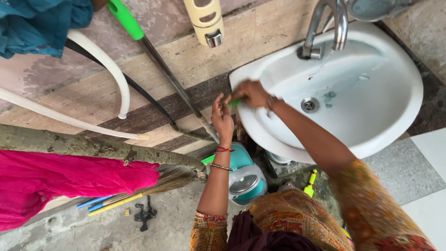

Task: The person washes their hands under running water, then uses a green sponge to scrub the sink basin, faucet, and surrounding countertop. They rinse the sponge repeatedly and continue scrubbing different areas of the sink and the wall behind it.

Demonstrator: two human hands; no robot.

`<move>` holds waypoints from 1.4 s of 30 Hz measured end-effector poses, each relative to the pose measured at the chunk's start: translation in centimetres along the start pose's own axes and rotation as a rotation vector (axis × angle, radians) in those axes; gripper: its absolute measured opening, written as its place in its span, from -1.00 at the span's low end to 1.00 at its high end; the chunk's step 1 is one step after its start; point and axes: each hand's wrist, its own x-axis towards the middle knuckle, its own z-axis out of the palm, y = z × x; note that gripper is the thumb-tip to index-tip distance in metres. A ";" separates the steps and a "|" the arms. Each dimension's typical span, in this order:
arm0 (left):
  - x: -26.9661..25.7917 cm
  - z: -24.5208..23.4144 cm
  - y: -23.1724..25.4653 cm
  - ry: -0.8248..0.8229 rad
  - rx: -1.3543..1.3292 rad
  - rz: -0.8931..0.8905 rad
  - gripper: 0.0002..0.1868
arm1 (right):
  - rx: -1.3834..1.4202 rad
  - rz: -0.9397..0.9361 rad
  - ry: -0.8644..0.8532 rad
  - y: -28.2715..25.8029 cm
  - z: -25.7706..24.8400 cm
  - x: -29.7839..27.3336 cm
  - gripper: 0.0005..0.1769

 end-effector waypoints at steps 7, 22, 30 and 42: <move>-0.7 -2.0 2.1 0.038 0.067 0.001 -0.59 | -0.051 0.418 0.026 1.1 2.6 4.9 -0.71; -3.5 2.4 0.8 -0.359 0.502 0.221 -0.48 | 0.267 0.327 -0.191 -14.7 -8.3 -21.3 -0.85; 0.1 2.0 -0.3 -0.596 0.703 0.195 -0.25 | 0.113 0.844 -0.009 -14.2 -14.5 -31.2 -0.71; 3.5 3.5 7.6 -0.896 0.912 -0.028 -0.05 | -0.158 0.727 0.583 -14.6 4.9 -6.9 -0.85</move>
